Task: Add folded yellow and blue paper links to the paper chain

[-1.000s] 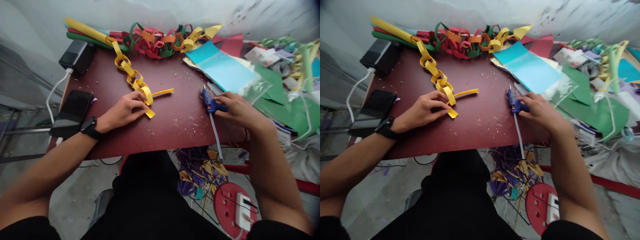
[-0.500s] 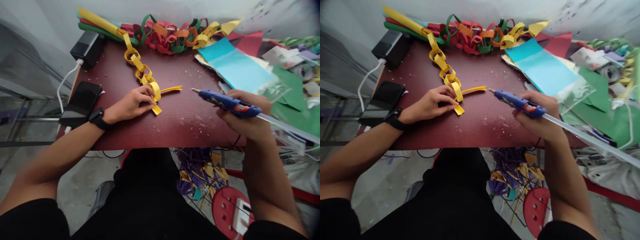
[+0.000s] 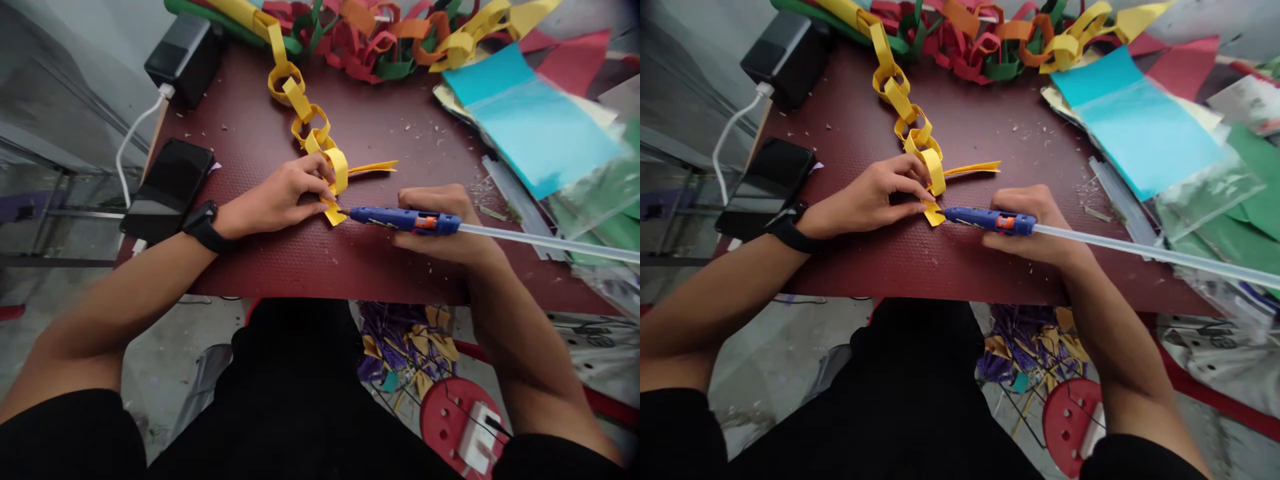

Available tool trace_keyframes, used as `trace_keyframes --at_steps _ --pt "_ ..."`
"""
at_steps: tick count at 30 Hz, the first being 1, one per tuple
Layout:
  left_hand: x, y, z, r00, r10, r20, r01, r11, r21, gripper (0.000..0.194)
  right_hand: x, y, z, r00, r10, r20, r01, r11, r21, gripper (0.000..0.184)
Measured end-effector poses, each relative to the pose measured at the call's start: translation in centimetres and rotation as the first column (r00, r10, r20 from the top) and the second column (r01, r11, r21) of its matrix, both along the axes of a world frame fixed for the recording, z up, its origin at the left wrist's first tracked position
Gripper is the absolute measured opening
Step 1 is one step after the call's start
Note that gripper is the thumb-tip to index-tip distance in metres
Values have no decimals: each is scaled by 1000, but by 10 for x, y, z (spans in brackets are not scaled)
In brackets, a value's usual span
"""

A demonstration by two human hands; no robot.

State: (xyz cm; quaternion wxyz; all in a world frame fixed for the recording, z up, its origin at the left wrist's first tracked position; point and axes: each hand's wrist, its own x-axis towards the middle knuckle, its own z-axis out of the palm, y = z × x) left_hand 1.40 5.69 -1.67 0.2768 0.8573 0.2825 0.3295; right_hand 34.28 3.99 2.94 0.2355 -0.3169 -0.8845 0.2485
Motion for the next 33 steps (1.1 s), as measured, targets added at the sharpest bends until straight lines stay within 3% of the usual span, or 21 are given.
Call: trace_keyframes --at_steps 5,16,23,33 --pt "2 -2 1 1000 18 -5 -18 1000 -16 11 0 1 -2 999 -5 38 6 1000 -26 32" --pt "1 -3 7 999 26 -45 -27 999 -31 16 7 2 0 990 89 106 -96 993 62 56" --pt "4 -3 7 998 61 -7 -62 994 -85 21 23 4 -1 981 172 86 -183 972 145 44" --pt "4 -1 3 998 62 11 -61 996 -65 16 17 -3 -2 992 114 -49 -106 985 134 27"
